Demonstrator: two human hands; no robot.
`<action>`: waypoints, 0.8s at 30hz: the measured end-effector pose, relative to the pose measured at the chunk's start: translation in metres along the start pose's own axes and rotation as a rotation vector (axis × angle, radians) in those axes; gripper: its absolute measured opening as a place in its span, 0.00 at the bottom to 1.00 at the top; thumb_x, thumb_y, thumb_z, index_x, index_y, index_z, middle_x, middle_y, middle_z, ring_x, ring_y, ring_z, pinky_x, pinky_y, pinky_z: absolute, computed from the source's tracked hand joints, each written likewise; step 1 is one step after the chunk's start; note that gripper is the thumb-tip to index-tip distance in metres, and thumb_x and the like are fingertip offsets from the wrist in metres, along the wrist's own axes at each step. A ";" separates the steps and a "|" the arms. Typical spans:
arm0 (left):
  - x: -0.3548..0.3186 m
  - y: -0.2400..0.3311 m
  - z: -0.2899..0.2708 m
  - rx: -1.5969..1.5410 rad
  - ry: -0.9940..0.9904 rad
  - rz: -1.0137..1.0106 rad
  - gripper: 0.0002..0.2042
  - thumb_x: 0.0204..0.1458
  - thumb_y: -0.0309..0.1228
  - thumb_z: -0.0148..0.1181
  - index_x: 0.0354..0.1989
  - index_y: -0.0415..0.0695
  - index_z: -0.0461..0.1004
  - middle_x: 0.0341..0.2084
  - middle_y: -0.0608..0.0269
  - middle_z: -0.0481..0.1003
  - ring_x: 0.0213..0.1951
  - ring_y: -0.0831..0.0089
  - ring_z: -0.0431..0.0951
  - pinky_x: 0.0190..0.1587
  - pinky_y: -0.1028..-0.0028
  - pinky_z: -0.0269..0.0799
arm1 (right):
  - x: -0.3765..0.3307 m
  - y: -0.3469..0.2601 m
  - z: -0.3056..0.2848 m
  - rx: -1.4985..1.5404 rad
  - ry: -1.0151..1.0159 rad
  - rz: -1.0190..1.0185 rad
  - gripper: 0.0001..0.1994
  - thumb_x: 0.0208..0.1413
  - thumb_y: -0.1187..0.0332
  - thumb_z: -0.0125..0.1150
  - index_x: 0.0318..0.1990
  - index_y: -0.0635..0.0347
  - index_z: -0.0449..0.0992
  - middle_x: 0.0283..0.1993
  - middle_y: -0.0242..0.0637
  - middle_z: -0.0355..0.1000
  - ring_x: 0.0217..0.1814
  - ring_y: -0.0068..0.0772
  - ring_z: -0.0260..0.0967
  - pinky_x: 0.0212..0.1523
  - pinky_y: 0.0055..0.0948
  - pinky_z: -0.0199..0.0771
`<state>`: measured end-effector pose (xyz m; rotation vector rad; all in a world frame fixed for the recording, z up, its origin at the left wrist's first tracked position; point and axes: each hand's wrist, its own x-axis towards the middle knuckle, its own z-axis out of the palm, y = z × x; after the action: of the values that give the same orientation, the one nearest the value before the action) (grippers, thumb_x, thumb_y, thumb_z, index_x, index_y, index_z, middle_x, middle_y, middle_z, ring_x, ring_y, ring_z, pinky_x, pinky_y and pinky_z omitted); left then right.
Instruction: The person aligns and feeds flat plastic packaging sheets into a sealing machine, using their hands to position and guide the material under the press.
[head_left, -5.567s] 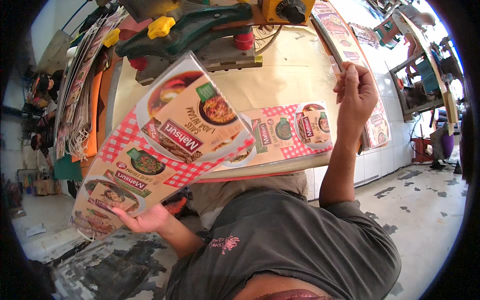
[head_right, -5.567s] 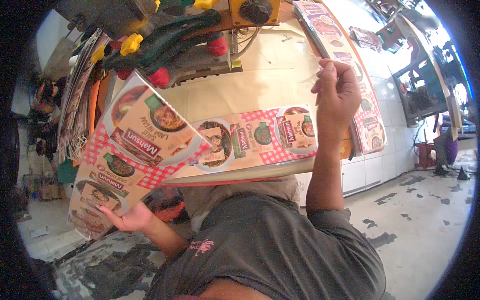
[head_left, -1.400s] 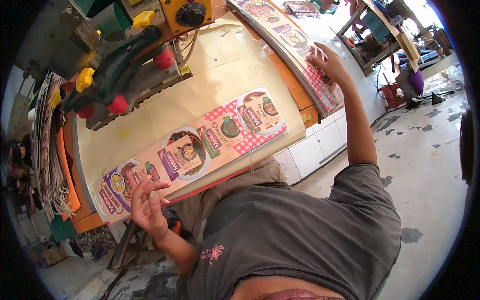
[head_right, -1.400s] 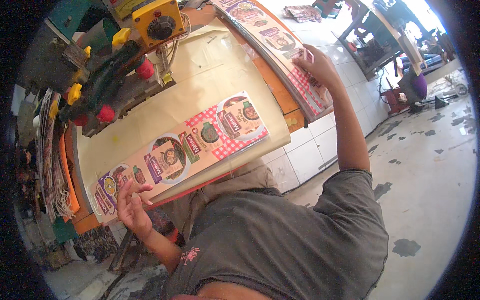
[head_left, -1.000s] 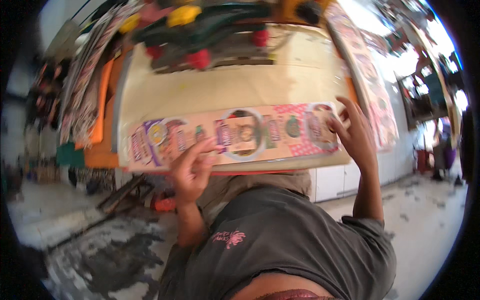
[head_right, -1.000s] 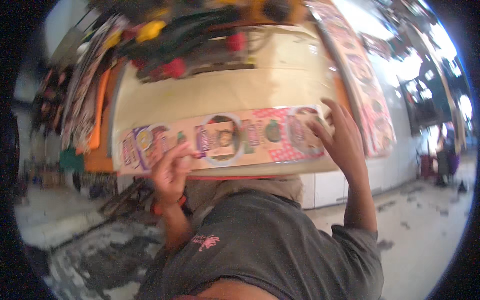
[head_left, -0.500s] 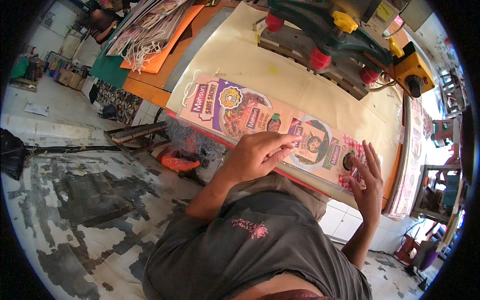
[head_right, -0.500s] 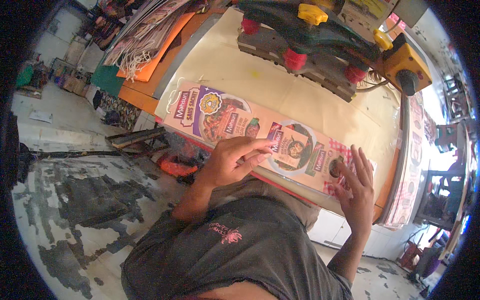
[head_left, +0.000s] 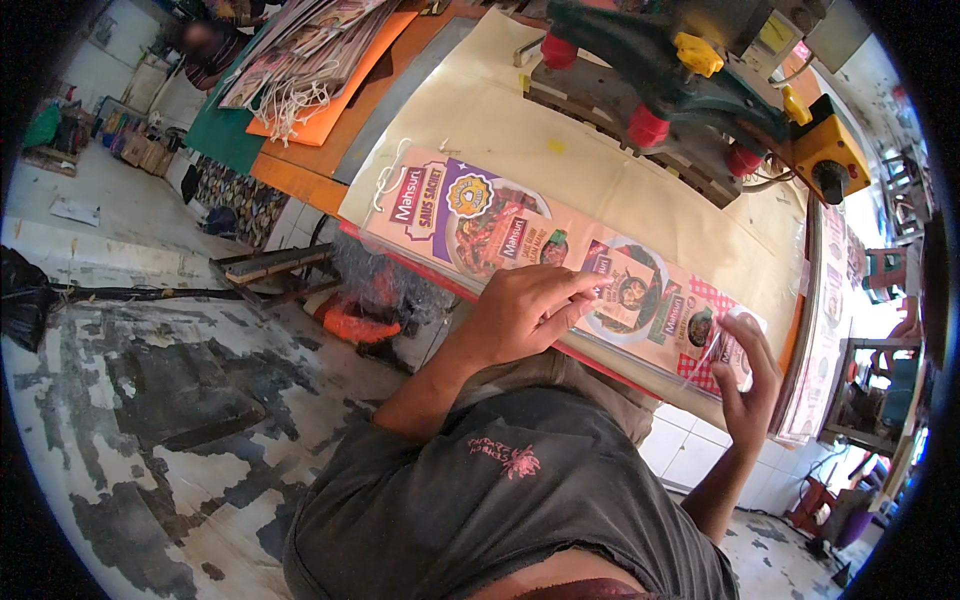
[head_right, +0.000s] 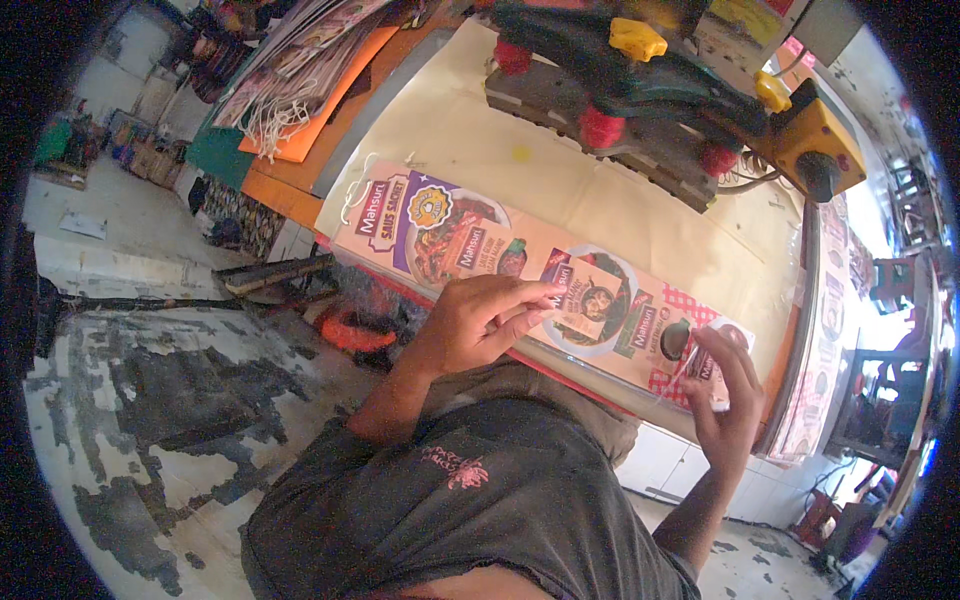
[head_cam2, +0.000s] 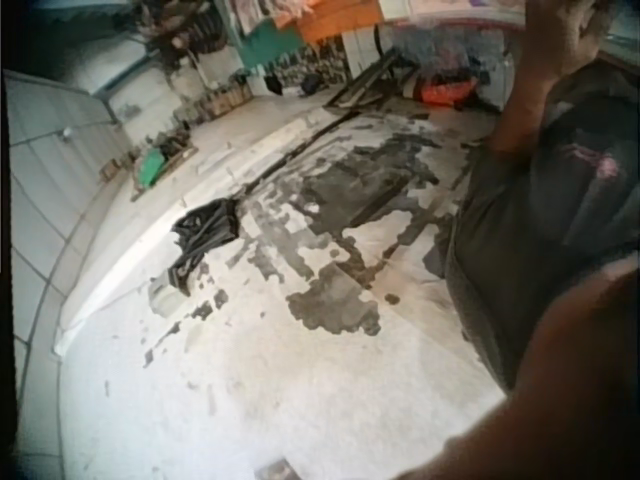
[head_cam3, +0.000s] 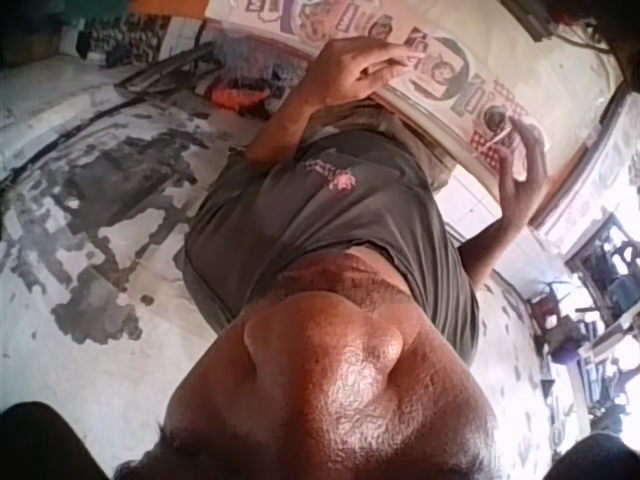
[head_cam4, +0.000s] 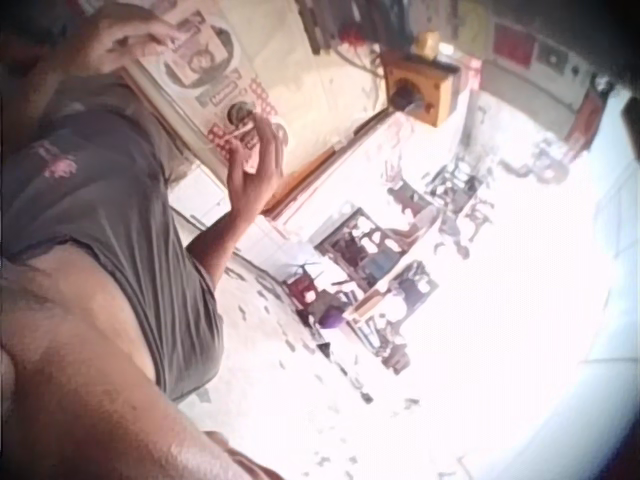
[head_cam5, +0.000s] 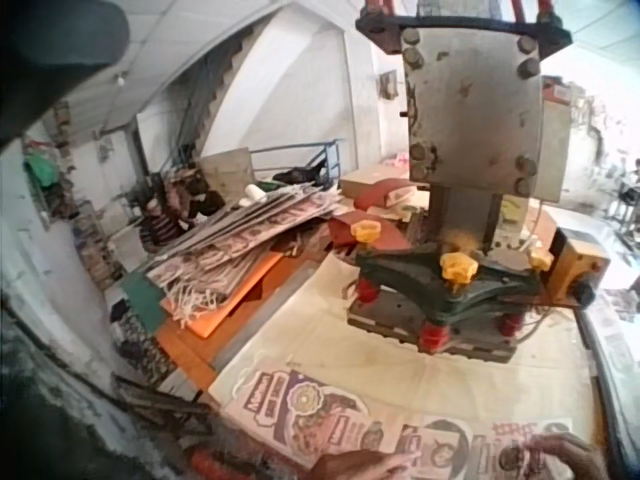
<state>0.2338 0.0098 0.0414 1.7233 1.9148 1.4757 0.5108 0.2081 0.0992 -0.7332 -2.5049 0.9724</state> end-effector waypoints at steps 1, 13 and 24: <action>-0.001 0.002 -0.002 -0.004 -0.017 -0.029 0.15 0.59 0.27 0.65 0.55 0.45 0.79 0.38 0.60 0.84 0.34 0.66 0.84 0.38 0.68 0.79 | 0.011 -0.004 0.009 -0.143 0.086 -0.101 0.32 0.49 0.56 0.76 0.59 0.63 0.78 0.61 0.49 0.76 0.65 0.51 0.72 0.64 0.47 0.71; -0.040 -0.021 -0.038 -0.198 0.568 -0.257 0.11 0.67 0.26 0.58 0.53 0.36 0.79 0.39 0.58 0.84 0.41 0.71 0.83 0.43 0.72 0.79 | 0.041 -0.003 0.029 -0.401 0.107 -0.098 0.42 0.29 0.51 0.82 0.53 0.63 0.72 0.49 0.44 0.69 0.53 0.52 0.67 0.52 0.50 0.70; -0.031 -0.032 -0.098 -0.194 1.202 -0.189 0.29 0.66 0.32 0.58 0.72 0.38 0.55 0.69 0.46 0.64 0.69 0.58 0.66 0.69 0.60 0.62 | 0.022 -0.010 -0.008 0.012 0.429 0.079 0.12 0.50 0.81 0.74 0.38 0.62 0.75 0.34 0.30 0.71 0.34 0.18 0.70 0.34 0.20 0.69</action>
<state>0.1553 -0.0630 0.0518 0.4615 2.0872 2.8148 0.4934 0.2186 0.1146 -0.9322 -2.1092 0.7575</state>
